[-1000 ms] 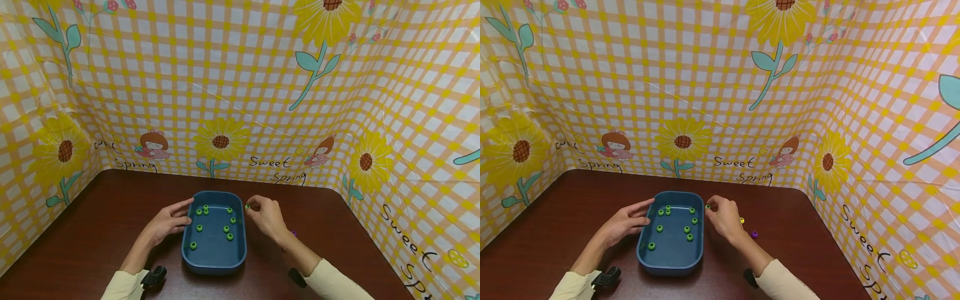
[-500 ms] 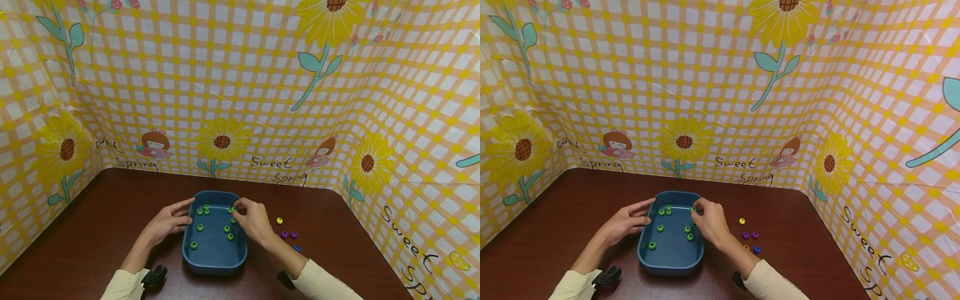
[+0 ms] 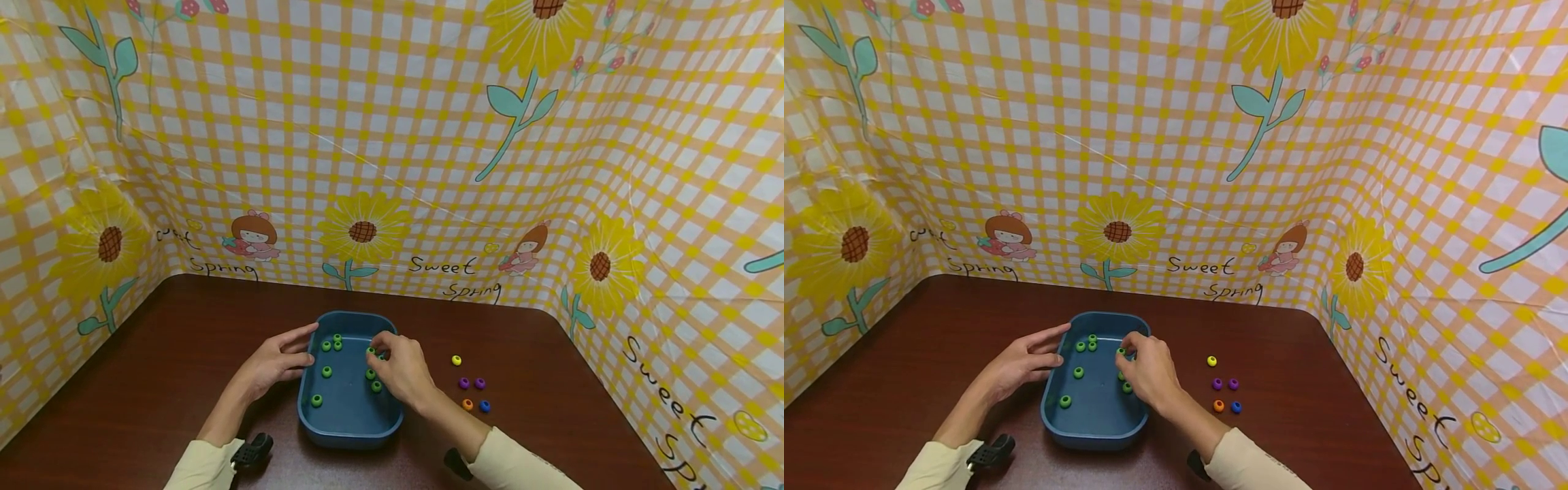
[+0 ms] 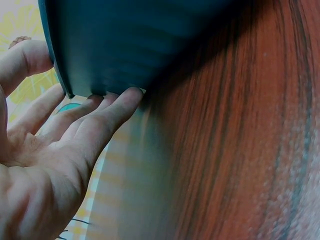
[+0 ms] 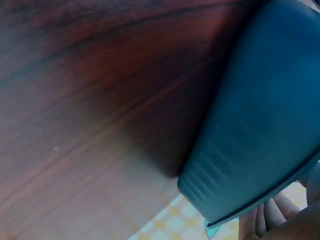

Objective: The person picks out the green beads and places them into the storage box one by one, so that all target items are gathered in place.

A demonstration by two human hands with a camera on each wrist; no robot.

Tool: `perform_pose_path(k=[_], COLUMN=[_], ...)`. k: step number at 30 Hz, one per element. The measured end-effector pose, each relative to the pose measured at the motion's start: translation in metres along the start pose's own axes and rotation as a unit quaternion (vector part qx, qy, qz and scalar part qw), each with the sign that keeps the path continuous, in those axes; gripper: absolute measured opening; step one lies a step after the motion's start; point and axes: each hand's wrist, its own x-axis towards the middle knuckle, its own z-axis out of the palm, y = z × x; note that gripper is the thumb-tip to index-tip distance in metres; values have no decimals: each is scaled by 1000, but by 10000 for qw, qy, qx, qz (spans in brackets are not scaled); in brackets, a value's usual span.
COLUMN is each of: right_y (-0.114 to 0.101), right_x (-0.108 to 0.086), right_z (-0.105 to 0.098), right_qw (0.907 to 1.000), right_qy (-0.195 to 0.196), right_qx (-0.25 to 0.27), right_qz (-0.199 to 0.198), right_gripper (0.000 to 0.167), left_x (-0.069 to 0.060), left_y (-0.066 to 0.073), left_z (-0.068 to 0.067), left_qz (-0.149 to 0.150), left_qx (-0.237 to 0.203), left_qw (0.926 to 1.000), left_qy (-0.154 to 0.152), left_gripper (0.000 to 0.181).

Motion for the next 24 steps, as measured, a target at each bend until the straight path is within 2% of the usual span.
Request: perform_pose_path(k=[12,24], right_y=[3,6], right_x=[-10,-10], right_z=[13,16], right_qw=[9996,9992], right_qy=[194,158], right_qx=[-188,-347], right_qz=[-86,-144], right_gripper=[10,8], left_x=[1,1], left_y=[-1,-1], left_z=[0,0], left_qz=[-29,17], left_qx=[28,36], left_qw=[10000,10000], left_qy=[12,4], left_gripper=[66,66])
